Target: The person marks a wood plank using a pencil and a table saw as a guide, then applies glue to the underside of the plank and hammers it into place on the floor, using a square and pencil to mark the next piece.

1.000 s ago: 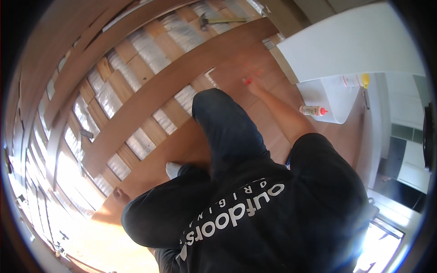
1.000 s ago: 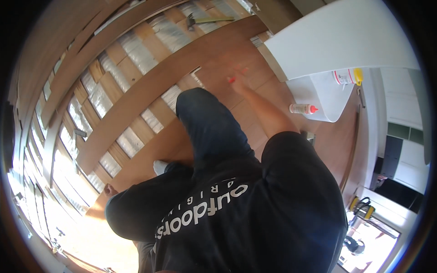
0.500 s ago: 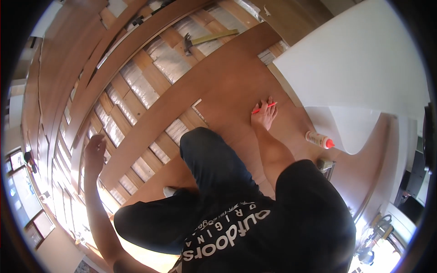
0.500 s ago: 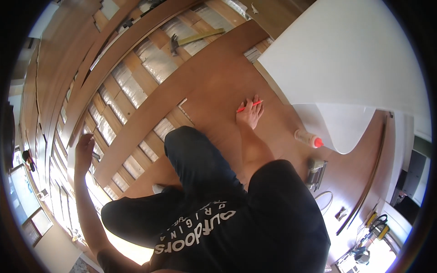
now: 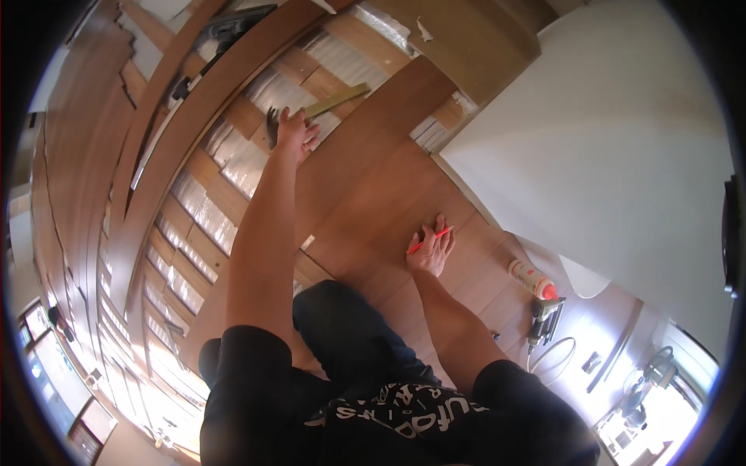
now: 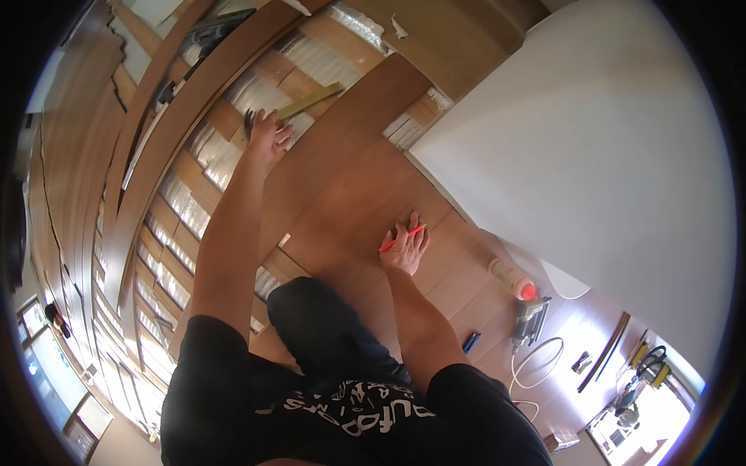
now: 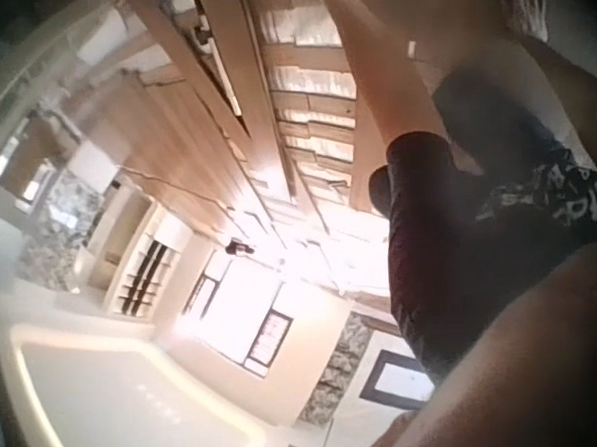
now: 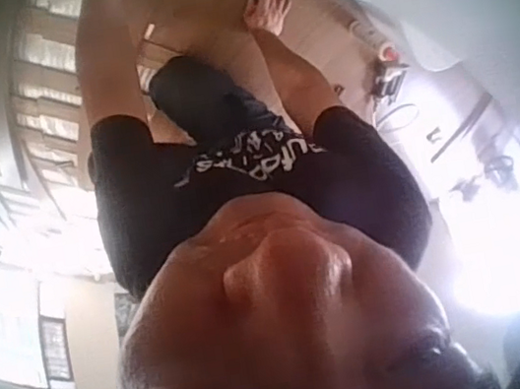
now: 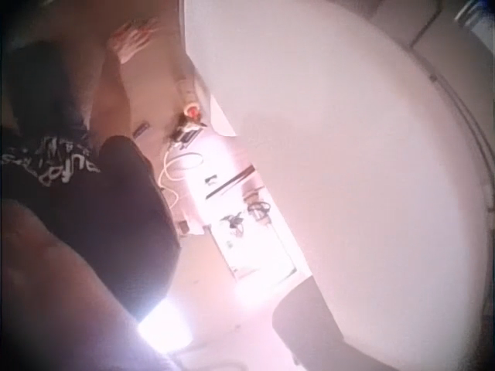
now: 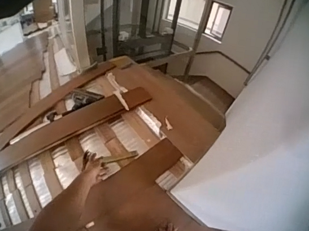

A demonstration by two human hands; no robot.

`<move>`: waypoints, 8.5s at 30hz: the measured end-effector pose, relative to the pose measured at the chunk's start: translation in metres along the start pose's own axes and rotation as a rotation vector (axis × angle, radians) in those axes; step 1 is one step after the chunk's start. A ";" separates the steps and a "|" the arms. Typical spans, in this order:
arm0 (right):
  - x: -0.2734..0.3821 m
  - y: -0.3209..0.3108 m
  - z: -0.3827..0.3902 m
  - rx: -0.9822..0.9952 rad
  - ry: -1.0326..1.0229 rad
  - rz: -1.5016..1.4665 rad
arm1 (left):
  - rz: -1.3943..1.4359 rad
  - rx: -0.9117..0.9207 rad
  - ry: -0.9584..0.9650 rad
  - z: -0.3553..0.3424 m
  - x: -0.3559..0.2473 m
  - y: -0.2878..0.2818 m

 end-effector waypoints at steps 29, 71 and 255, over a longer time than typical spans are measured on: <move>0.015 0.005 0.026 -0.286 -0.312 0.199 | 0.162 -0.037 0.792 0.502 -0.068 -0.592; 0.513 0.144 0.372 0.632 -1.484 -0.075 | -0.615 -0.983 0.031 0.441 0.488 -1.028; 0.763 0.231 0.624 1.047 -1.271 -0.574 | -0.371 -1.194 0.465 0.456 0.463 -0.820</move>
Point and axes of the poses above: each hand's wrist, its own z-axis away from the middle knuckle, its own y-axis out of the palm, x = y × z, the point moved 4 cm from there along -z, towards the middle knuckle, and after that the axes turned 4 degrees about -x, right-handed, at the moved point
